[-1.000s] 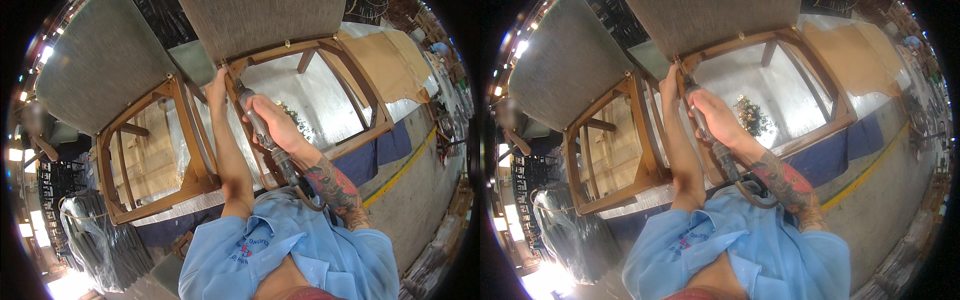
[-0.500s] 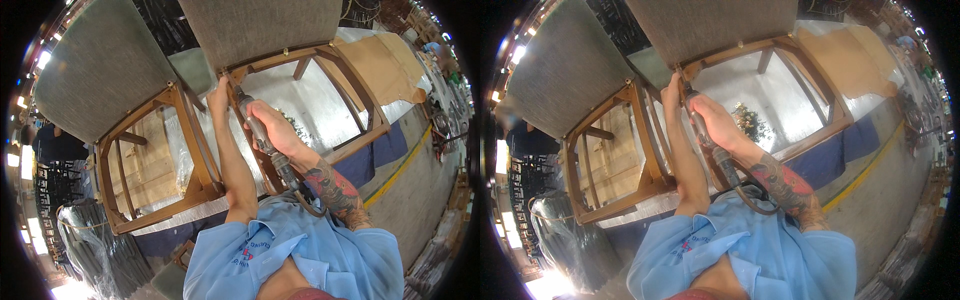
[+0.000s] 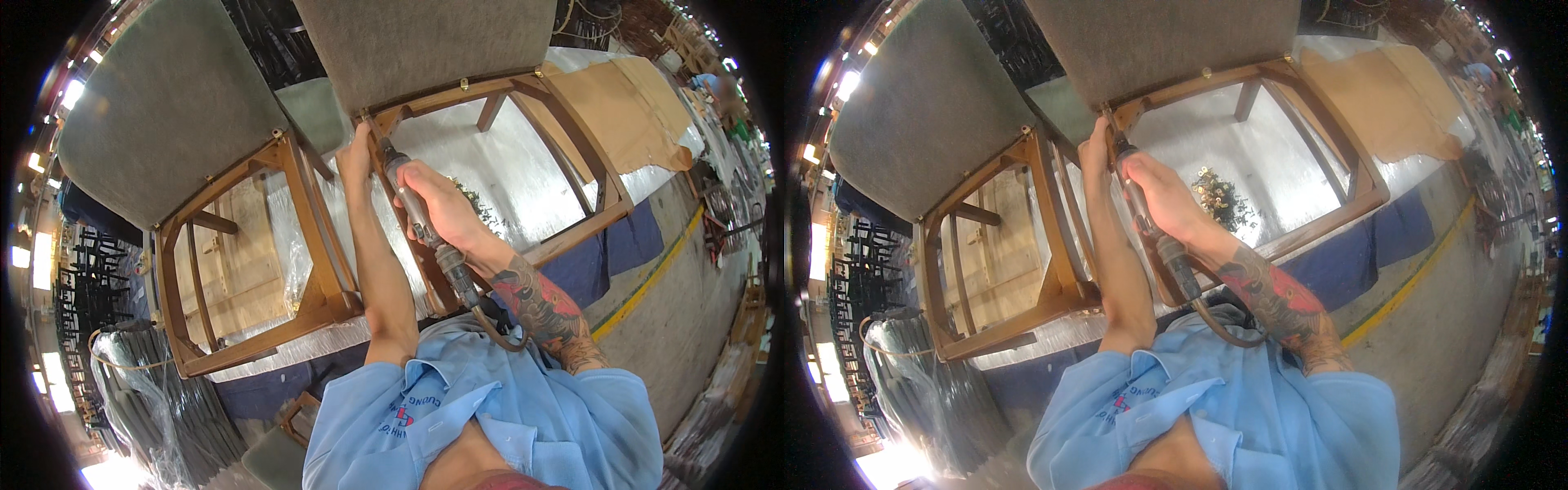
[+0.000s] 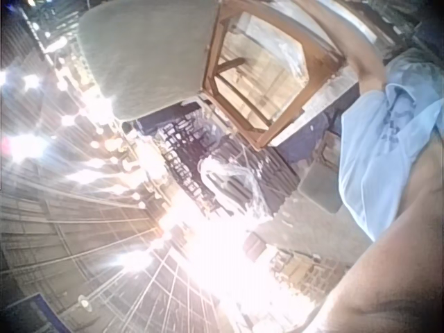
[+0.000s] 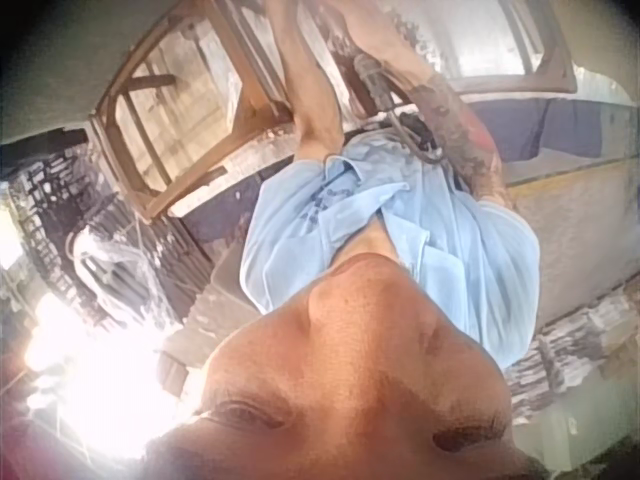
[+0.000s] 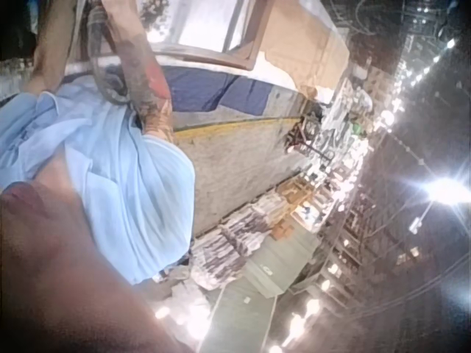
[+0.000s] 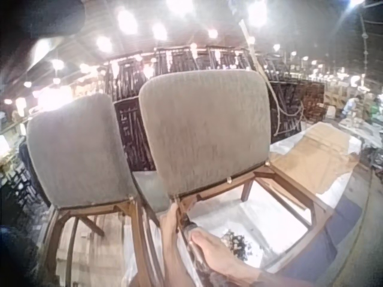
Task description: The person assembles a wooden chair by attaching the seat cushion to the frame using a pneumatic drill. They position the cushion, insert screws, and tighten them at multiple points on the chair frame.
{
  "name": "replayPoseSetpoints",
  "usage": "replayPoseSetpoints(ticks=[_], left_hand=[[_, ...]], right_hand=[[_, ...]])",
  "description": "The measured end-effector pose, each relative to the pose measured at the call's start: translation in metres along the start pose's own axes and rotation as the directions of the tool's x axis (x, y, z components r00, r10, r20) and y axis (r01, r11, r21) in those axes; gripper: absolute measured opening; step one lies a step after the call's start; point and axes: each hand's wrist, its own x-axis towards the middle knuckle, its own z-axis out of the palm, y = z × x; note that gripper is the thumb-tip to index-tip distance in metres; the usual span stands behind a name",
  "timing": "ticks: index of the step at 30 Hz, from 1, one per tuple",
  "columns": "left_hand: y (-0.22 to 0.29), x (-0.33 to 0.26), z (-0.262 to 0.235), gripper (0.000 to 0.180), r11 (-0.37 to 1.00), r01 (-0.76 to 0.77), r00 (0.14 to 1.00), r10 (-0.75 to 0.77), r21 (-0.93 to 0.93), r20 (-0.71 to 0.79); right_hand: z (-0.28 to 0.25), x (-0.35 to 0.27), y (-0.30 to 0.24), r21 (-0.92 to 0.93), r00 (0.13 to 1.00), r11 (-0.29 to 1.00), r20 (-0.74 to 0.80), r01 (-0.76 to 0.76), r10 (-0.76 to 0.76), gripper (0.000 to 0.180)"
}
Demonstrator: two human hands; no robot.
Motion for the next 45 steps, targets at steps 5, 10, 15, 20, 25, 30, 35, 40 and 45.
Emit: replayPoseSetpoints(ticks=[5,10,15,20,25,30,35,40,45], left_hand=[[-0.006,0.006,-0.001,0.056,1.000,-0.014,1.000,0.014,-0.001,0.000],[-0.011,0.011,0.003,0.054,0.998,-0.052,0.997,0.050,-0.041,-0.050],[-0.005,0.003,0.001,0.051,0.998,-0.016,1.000,0.016,-0.053,-0.005],[0.003,-0.003,0.000,0.050,0.999,0.008,1.000,-0.009,-0.035,-0.012],[0.003,-0.005,0.003,0.052,0.996,-0.022,1.000,0.020,-0.091,-0.019],[0.003,-0.003,0.001,0.053,0.998,0.033,0.999,-0.034,-0.045,-0.014],[-0.006,0.003,0.002,0.040,0.997,-0.067,0.997,0.065,-0.043,-0.037],[-0.002,-0.001,0.004,0.048,0.996,-0.076,0.997,0.074,-0.055,-0.036],[0.001,-0.001,0.000,0.057,0.999,0.019,0.999,-0.018,0.026,-0.030]], right_hand=[[0.003,-0.001,-0.004,-0.002,1.000,1.000,-0.011,-0.014,0.014,0.022],[0.003,0.002,0.000,0.024,1.000,1.000,-0.007,-0.013,0.013,0.022],[0.003,0.001,-0.001,0.013,1.000,1.000,-0.019,-0.007,0.007,0.023],[0.004,0.000,-0.002,0.000,1.000,1.000,-0.023,0.001,-0.001,0.023],[0.002,0.002,0.000,0.015,1.000,1.000,-0.020,0.007,-0.007,0.023],[0.001,0.004,0.002,0.029,1.000,1.000,-0.018,0.004,-0.004,0.023],[0.004,0.002,-0.003,-0.002,0.999,1.000,-0.030,-0.021,0.021,0.023],[0.004,0.003,-0.002,0.015,1.000,1.000,-0.020,-0.010,0.010,0.024],[0.005,0.005,-0.001,0.027,1.000,1.000,-0.015,0.008,-0.007,0.024]])
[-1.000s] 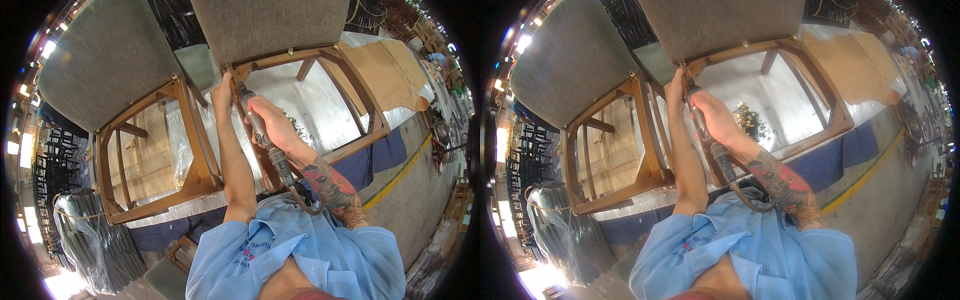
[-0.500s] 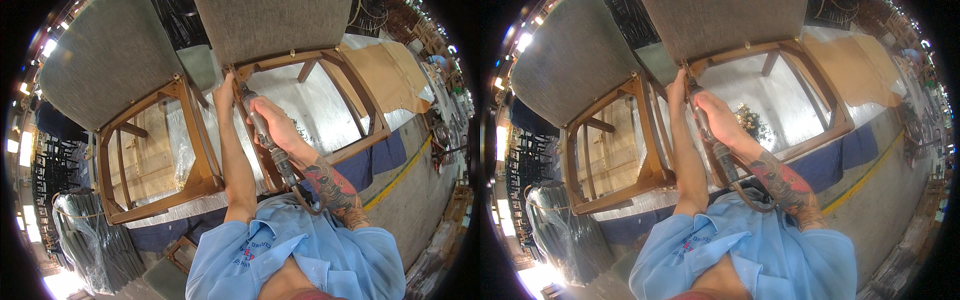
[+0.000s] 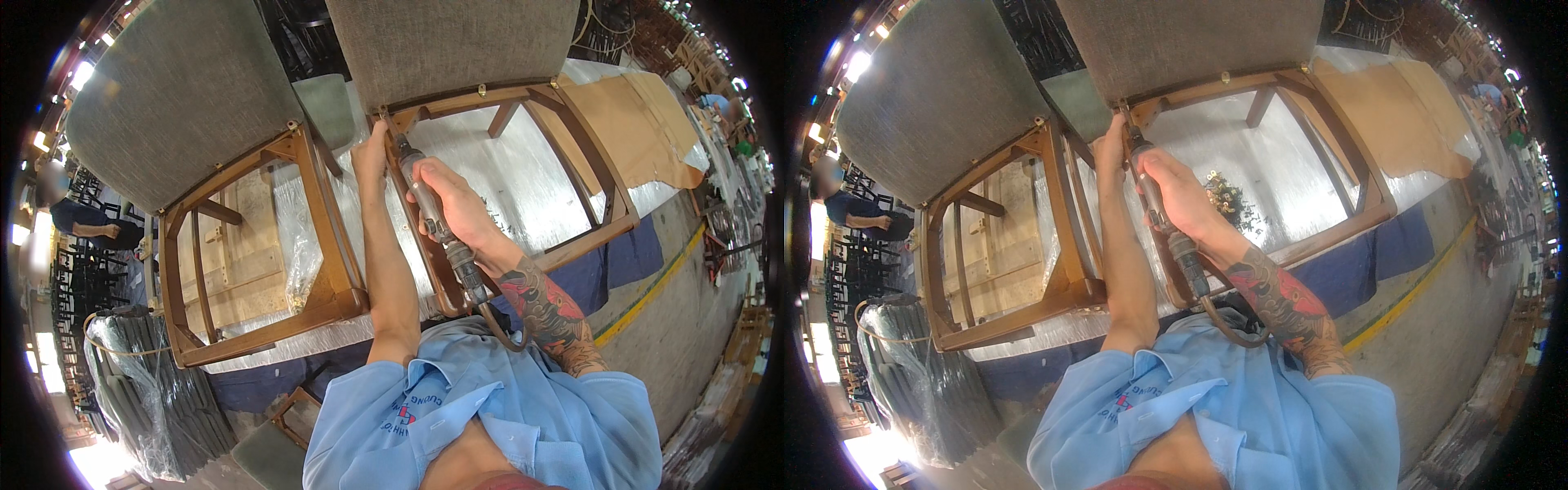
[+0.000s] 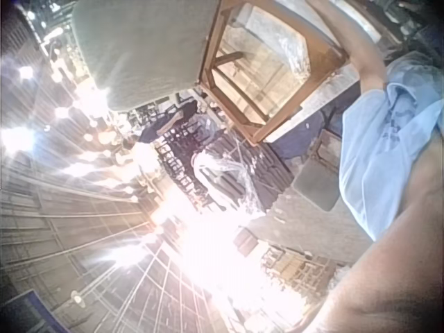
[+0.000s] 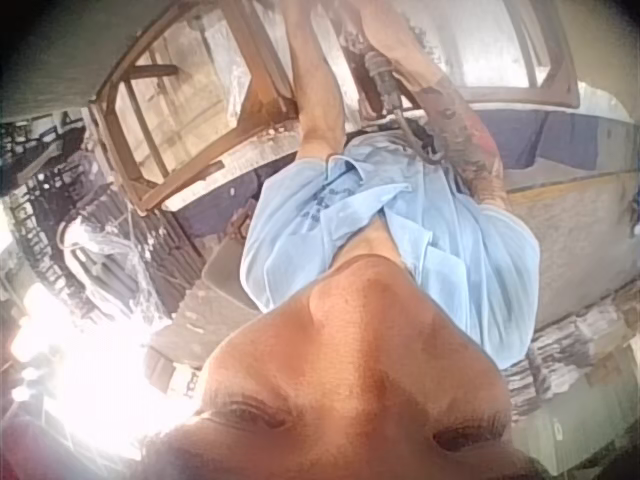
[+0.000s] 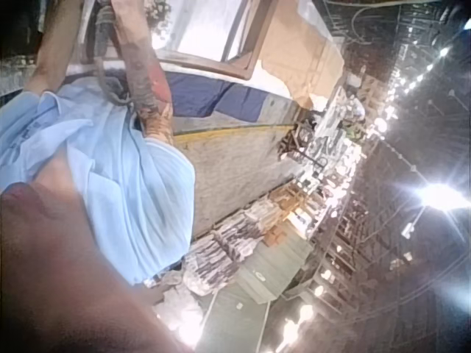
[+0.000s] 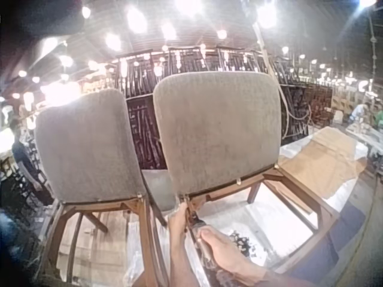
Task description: The person assembles a wooden chair by attaching the seat cushion to the frame using a pneumatic drill. They position the cushion, insert screws, and tighten them at multiple points on the chair frame.
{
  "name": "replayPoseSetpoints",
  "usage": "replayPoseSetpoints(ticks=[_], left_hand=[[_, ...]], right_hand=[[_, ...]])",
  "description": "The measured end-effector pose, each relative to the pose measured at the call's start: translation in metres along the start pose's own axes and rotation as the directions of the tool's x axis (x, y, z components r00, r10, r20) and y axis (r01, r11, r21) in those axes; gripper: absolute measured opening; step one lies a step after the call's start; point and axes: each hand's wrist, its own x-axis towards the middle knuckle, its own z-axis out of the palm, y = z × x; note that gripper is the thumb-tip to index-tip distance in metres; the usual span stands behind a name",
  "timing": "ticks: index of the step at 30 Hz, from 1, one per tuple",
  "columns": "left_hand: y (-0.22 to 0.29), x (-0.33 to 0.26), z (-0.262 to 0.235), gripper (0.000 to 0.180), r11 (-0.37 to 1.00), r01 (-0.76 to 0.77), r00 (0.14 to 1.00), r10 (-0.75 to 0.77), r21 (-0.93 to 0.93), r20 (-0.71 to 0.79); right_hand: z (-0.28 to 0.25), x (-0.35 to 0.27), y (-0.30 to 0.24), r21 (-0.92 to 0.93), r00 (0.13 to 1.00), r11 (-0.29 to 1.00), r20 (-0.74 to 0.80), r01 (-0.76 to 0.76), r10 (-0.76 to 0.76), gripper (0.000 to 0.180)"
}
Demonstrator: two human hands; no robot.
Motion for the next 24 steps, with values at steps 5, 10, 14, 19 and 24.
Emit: replayPoseSetpoints(ticks=[5,10,14,19,24], left_hand=[[0.0043,-0.0041,0.0001,0.058,1.000,0.011,1.000,-0.011,0.005,-0.011],[0.0073,-0.0087,-0.0005,0.057,1.000,-0.005,1.000,0.005,0.002,-0.004],[0.0063,-0.0073,-0.0004,0.057,1.000,0.014,1.000,-0.014,-0.002,0.000],[0.0000,0.0004,-0.0004,0.060,1.000,-0.010,1.000,0.010,0.005,-0.014],[0.0012,-0.0029,0.0004,0.061,1.000,-0.028,1.000,0.028,-0.002,-0.004]], right_hand=[[0.0011,-0.0004,-0.0023,-0.021,1.000,1.000,-0.008,-0.006,0.006,0.024],[-0.0013,0.0020,0.0008,-0.011,1.000,1.000,0.010,0.008,-0.008,0.024],[-0.0012,0.0026,-0.0001,-0.012,1.000,1.000,0.012,0.009,-0.009,0.024],[-0.0008,0.0040,0.0014,0.008,1.000,1.000,0.018,0.004,-0.004,0.024],[-0.0021,0.0042,0.0002,-0.003,1.000,1.000,0.015,0.005,-0.005,0.024]])
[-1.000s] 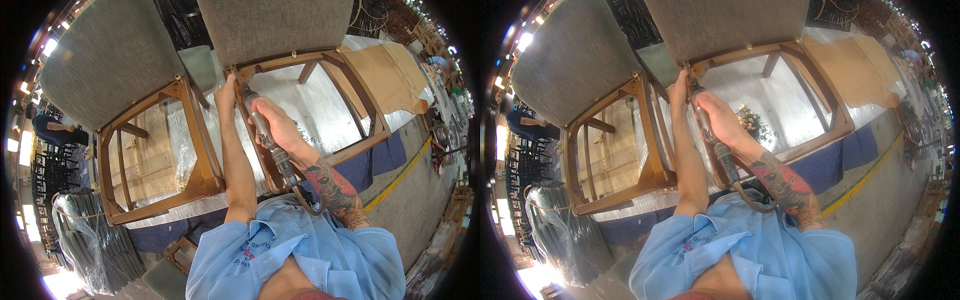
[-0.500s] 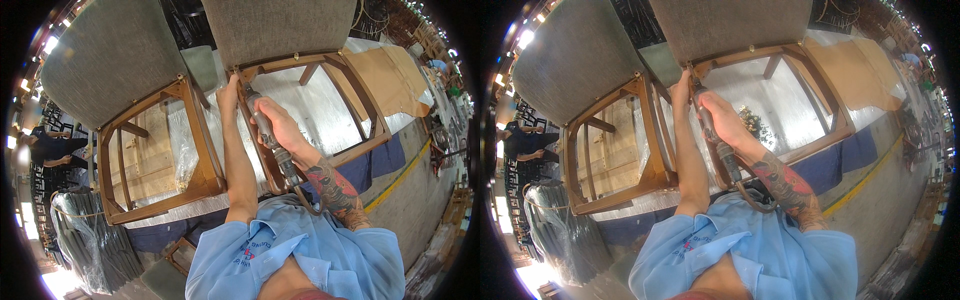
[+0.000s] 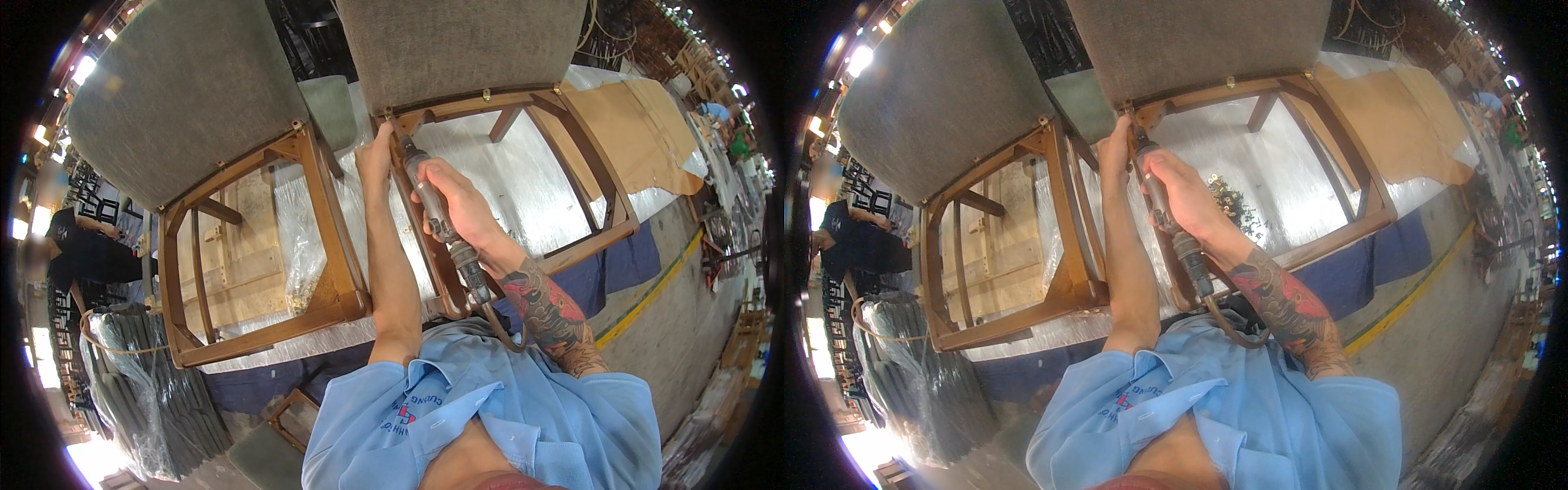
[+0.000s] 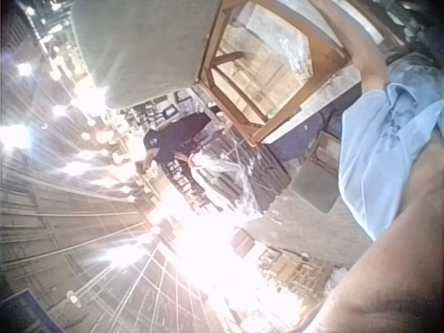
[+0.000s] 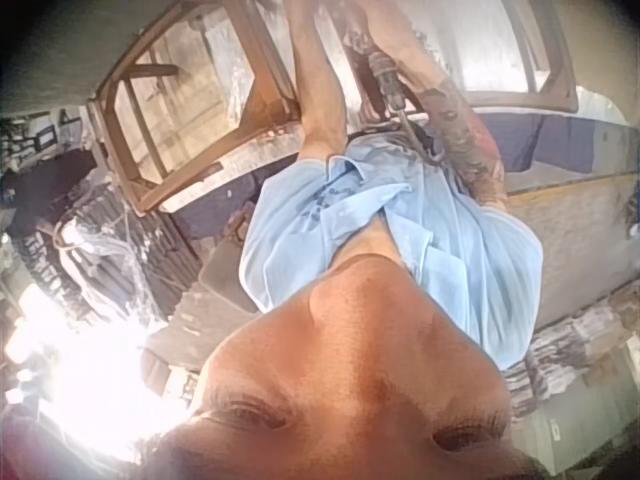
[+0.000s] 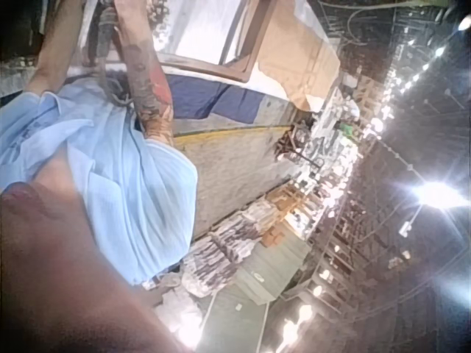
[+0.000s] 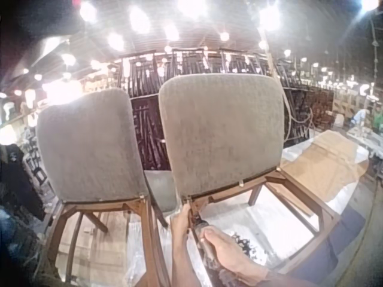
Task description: The person assembles a wooden chair by attaching the seat cushion to the frame using a pneumatic drill. They position the cushion, insert screws, and tighten them at multiple points on the chair frame.
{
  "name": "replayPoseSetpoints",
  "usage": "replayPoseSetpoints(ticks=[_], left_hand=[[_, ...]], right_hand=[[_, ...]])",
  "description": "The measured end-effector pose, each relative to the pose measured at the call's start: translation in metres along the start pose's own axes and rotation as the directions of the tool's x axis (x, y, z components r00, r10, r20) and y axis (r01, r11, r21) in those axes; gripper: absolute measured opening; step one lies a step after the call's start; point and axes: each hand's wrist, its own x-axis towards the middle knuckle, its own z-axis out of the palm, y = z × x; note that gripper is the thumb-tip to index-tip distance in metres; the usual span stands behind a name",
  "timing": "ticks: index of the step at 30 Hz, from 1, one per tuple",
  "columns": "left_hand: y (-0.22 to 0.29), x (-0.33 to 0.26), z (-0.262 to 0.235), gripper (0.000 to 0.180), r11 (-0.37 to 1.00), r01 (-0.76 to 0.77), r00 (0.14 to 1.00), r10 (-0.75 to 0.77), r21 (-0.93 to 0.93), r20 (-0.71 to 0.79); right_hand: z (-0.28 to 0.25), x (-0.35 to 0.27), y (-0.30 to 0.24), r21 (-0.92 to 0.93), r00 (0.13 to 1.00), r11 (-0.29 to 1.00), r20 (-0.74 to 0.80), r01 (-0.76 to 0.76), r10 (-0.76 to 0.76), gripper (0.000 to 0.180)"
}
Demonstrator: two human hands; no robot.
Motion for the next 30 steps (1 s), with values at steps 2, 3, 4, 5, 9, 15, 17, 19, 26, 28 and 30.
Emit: replayPoseSetpoints(ticks=[2,3,4,5,9,15,17,19,26,28,30], left_hand=[[0.000,0.000,-0.001,0.061,1.000,0.004,1.000,-0.004,-0.003,0.012],[0.000,0.000,0.000,0.061,1.000,0.007,1.000,-0.007,0.003,0.008],[0.000,0.001,0.000,0.061,1.000,0.011,1.000,-0.011,0.009,0.003],[-0.001,0.001,0.000,0.061,1.000,0.015,1.000,-0.015,0.015,-0.002],[-0.004,0.004,0.000,0.063,1.000,-0.008,1.000,0.008,0.001,-0.009],[-0.010,0.007,0.002,0.060,0.997,-0.066,0.998,0.066,-0.046,-0.007],[-0.013,0.008,0.002,0.059,0.992,-0.084,0.996,0.084,-0.089,-0.008],[-0.013,0.009,0.001,0.057,0.995,-0.067,0.998,0.067,-0.079,-0.008],[-0.008,0.001,0.002,0.055,0.995,-0.031,0.999,0.032,-0.096,0.013],[-0.006,-0.001,0.001,0.054,0.994,-0.036,0.999,0.037,-0.102,0.010],[-0.006,-0.001,-0.001,0.053,0.993,-0.034,0.999,0.035,-0.111,0.010]], right_hand=[[0.000,-0.001,-0.001,-0.009,1.000,1.000,-0.003,0.000,0.000,0.024],[0.000,-0.001,-0.001,-0.009,1.000,1.000,-0.004,0.000,0.000,0.024],[0.000,0.000,-0.001,-0.008,1.000,1.000,-0.004,-0.002,0.002,0.024],[0.000,0.000,-0.001,-0.008,1.000,1.000,-0.005,-0.003,0.003,0.024],[0.002,-0.001,-0.002,-0.022,1.000,1.000,-0.005,-0.009,0.009,0.024],[0.001,-0.001,-0.002,-0.027,1.000,1.000,-0.011,-0.004,0.004,0.022],[0.001,-0.002,-0.002,-0.018,1.000,1.000,-0.006,-0.011,0.011,0.022],[0.001,-0.001,-0.003,-0.018,1.000,1.000,-0.004,-0.018,0.018,0.022],[-0.003,0.001,-0.001,0.018,0.999,1.000,0.033,-0.016,0.016,0.022],[-0.002,0.000,-0.002,0.012,0.999,1.000,0.029,-0.017,0.016,0.022],[-0.001,0.000,-0.002,0.010,0.999,1.000,0.029,-0.019,0.019,0.022]])
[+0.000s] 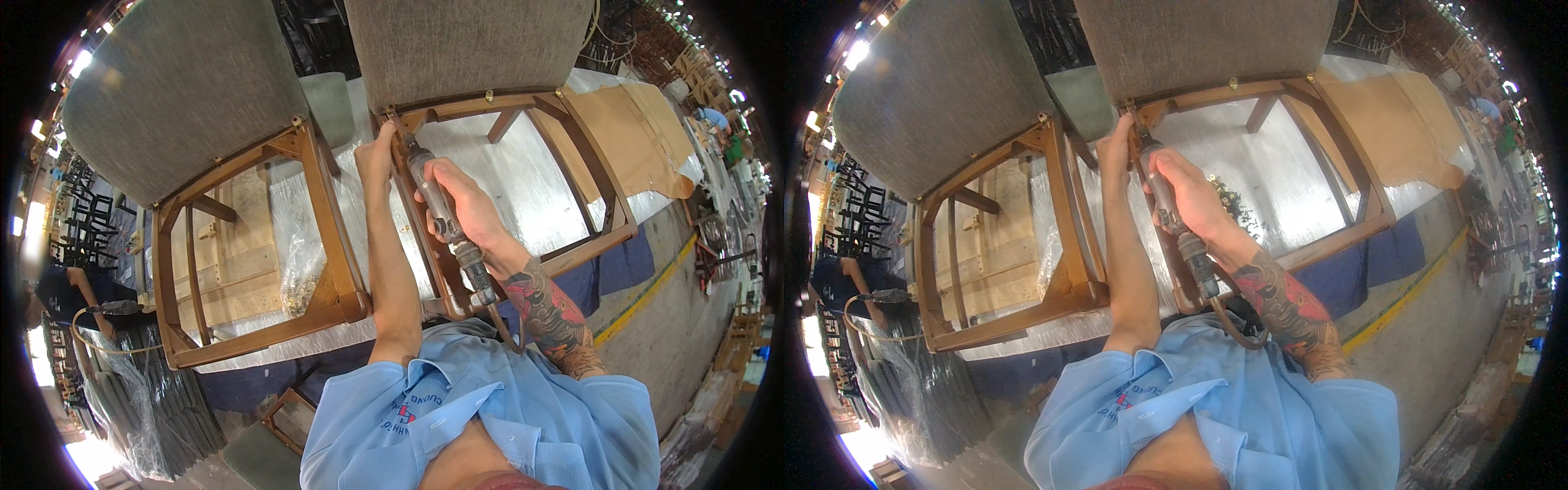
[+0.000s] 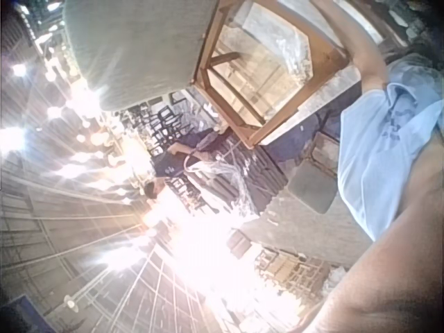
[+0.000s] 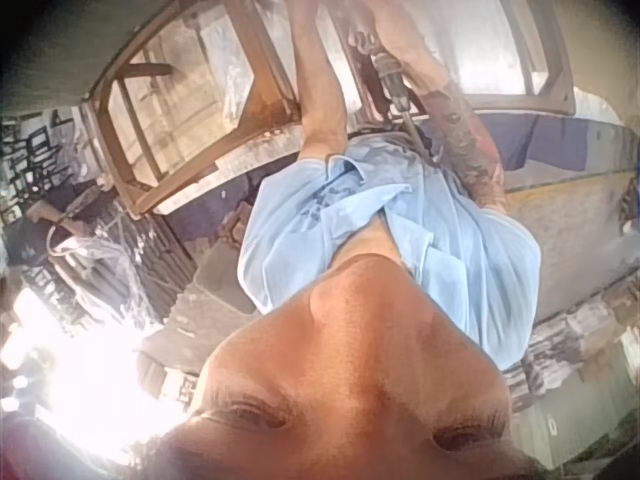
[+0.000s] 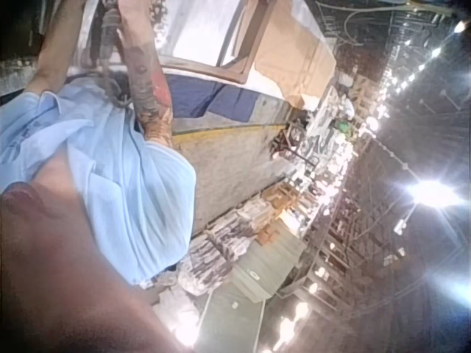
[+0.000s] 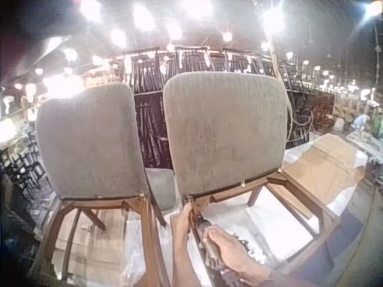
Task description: The person assembles a wooden chair by attaching the seat cushion to the frame using a pneumatic drill. They position the cushion, insert screws, and tighten them at multiple points on the chair frame.
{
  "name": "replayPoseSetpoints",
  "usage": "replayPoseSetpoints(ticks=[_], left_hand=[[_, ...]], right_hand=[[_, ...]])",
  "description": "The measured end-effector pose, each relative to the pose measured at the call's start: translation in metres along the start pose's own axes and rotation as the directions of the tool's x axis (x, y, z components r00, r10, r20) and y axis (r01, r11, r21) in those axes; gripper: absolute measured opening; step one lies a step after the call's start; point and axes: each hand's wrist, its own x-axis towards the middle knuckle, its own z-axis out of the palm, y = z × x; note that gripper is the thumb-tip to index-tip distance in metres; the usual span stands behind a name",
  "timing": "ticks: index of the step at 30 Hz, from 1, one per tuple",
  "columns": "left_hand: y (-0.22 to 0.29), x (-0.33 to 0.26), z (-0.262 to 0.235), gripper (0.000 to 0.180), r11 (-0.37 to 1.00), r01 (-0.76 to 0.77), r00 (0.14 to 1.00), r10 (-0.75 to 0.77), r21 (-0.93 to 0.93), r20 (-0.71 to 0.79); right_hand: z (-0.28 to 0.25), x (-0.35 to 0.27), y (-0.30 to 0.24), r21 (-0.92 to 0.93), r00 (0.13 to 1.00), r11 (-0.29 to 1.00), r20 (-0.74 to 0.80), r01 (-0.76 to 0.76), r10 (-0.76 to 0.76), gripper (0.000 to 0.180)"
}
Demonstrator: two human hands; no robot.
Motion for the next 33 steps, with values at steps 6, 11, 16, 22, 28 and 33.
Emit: replayPoseSetpoints(ticks=[6,11,16,22,28,33], left_hand=[[0.005,-0.006,0.001,0.048,0.999,0.012,1.000,-0.012,-0.044,0.010],[-0.001,-0.002,0.001,0.048,0.996,-0.013,1.000,0.014,-0.093,0.014],[-0.006,0.002,-0.001,0.050,0.998,-0.023,1.000,0.024,-0.058,0.019],[-0.002,0.001,0.000,0.054,1.000,0.020,1.000,-0.020,-0.013,0.007],[0.001,0.015,-0.002,0.068,0.974,-0.017,0.998,0.028,0.224,-0.049],[0.001,0.019,-0.003,0.071,0.949,-0.005,0.998,0.024,0.315,-0.055]], right_hand=[[-0.004,0.001,0.001,0.018,1.000,1.000,0.001,-0.001,0.001,0.023],[-0.002,0.000,0.000,0.017,1.000,1.000,-0.020,-0.006,0.006,0.023],[0.001,-0.001,-0.002,0.014,1.000,1.000,-0.008,-0.011,0.011,0.023],[-0.002,-0.001,-0.002,0.029,1.000,0.999,-0.005,-0.025,0.025,0.022],[-0.005,0.002,0.002,0.031,0.999,0.999,-0.022,-0.034,0.035,0.022],[-0.004,0.002,0.002,0.068,0.999,0.997,-0.023,-0.045,0.047,0.021]])
